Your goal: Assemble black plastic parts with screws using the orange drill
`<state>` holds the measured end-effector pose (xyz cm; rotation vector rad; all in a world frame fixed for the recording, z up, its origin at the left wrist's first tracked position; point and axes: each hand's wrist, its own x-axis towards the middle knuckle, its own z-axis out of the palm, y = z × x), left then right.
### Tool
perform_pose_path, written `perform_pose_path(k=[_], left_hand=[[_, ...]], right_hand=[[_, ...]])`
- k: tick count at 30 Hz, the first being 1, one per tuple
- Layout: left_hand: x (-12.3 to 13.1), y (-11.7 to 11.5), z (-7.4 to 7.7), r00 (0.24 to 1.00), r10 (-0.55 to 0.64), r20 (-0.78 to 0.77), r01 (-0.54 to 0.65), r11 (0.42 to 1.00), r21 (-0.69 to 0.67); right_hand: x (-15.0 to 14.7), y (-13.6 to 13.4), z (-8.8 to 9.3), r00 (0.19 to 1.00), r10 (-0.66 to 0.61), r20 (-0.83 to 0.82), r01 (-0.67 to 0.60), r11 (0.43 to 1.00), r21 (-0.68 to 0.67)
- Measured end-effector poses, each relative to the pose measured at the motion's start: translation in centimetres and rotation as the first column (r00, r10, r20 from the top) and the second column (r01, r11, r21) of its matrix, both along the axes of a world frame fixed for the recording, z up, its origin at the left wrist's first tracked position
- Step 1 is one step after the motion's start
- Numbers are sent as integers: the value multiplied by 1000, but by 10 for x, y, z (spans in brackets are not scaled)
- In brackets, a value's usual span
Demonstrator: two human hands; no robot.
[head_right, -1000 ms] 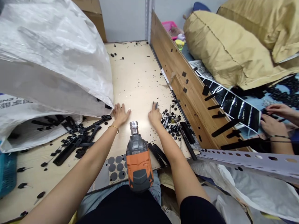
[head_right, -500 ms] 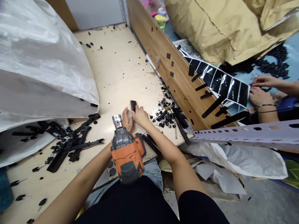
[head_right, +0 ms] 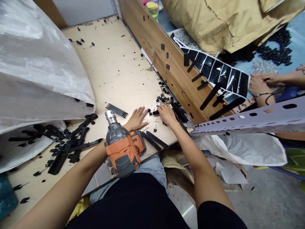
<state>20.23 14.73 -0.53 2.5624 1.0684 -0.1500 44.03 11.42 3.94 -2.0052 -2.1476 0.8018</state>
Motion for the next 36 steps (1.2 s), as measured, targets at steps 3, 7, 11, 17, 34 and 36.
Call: perform_pose_path(k=[3,7,11,17,34,36], left_hand=[[9,-1,-2,1000,-18,-16,19,1000,25],[16,6,-7,997,-69,37,65,992,108],[51,19,-11,989,-148,9,146,986,73],[84,28,-2,939,-280,202,332,891,-309],[52,-7,44,999,25,-41,-36,957,-287],[64,-5,42,999,14,45,2,940,-342]], right_hand=[[14,-3,22,976,-214,-50,216,976,35],[26,-43,40,922,-365,-130,353,930,-105],[-8,-77,28,948,-167,-270,66,935,-348],[-54,-67,7,970,-242,-11,223,907,-356],[19,-52,9,827,-560,-41,557,828,-65],[20,-31,6,872,-489,18,489,870,-62]])
